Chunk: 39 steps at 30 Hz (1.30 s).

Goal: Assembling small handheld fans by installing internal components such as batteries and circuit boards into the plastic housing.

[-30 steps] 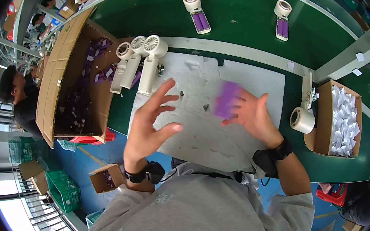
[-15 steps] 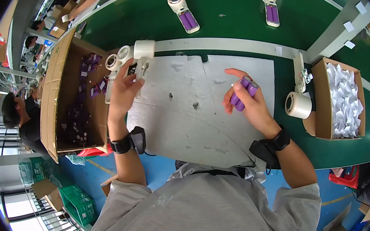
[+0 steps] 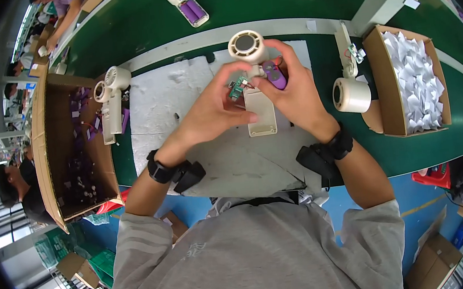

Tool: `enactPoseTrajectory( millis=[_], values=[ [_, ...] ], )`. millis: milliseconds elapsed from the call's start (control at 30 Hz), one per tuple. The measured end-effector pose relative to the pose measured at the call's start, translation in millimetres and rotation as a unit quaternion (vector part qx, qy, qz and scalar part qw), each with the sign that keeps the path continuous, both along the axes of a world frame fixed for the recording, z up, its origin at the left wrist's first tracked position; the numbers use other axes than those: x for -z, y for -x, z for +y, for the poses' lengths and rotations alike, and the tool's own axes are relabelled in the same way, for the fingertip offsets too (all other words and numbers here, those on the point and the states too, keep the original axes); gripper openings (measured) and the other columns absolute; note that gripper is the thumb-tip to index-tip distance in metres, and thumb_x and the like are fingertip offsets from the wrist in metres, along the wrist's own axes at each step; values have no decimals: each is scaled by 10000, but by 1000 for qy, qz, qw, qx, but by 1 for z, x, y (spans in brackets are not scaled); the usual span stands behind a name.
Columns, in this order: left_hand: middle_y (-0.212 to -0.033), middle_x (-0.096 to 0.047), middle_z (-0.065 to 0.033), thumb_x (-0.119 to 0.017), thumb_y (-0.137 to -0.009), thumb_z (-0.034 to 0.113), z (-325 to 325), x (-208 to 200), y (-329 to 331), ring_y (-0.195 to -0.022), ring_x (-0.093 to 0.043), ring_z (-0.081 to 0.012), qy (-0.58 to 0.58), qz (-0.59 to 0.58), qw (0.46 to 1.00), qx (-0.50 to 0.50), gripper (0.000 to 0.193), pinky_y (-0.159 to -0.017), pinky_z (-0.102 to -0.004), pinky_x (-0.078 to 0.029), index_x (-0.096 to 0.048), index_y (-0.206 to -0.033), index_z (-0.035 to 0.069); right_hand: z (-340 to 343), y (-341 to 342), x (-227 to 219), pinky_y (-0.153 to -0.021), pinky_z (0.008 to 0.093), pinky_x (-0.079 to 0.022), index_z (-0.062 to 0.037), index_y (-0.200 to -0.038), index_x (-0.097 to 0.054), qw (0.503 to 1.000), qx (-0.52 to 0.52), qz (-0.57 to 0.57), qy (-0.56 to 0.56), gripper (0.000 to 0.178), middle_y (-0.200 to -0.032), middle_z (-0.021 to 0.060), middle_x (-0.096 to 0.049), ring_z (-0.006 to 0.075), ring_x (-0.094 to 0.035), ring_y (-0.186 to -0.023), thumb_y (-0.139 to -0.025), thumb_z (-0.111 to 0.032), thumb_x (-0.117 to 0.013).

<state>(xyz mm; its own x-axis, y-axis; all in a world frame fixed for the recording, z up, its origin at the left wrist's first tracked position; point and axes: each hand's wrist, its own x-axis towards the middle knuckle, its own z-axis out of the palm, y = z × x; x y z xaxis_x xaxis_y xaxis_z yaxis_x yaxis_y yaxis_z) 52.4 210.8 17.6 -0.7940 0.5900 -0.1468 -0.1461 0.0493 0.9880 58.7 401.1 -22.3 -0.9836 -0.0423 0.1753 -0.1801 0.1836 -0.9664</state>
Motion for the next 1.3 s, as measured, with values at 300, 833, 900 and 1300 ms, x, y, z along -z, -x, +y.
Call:
enactPoseTrajectory(
  millis=[300,833,900,1300],
  values=[
    [-858,-630,-31,-664,-832,-31,-21,32,25,-747,-599,-111,51,74,996,22,251,-702,-266,-514,-615,-1065,50,-2,-2,-6,-685,246,-477,-100,-1327,-473,992,26,45,-111,597,-894,61,-613,116,-561,-720,-798,20,-722],
    [-888,-669,-73,-645,-790,-58,-23,38,24,-769,-650,-166,43,162,986,4,310,-708,-292,-526,-630,-1075,65,-8,-5,-4,-687,309,-515,-71,-1155,-554,941,-76,216,-249,580,-870,92,-660,247,-624,-780,-637,137,-713],
    [-889,-668,-73,-640,-789,-60,-22,36,24,-770,-651,-167,31,171,985,4,312,-707,-294,-526,-633,-1075,65,-9,-7,-5,-688,311,-515,-72,-1165,-553,942,-74,209,-252,598,-865,88,-660,245,-626,-779,-629,139,-711],
    [-905,-662,-106,-602,-714,-88,-27,37,29,-762,-646,-240,60,310,949,12,285,-703,-319,-535,-697,-936,62,-17,-9,-8,-662,331,-513,-70,-1233,-551,939,-82,199,-268,686,-847,89,-664,250,-629,-754,-596,120,-718]
  ],
)
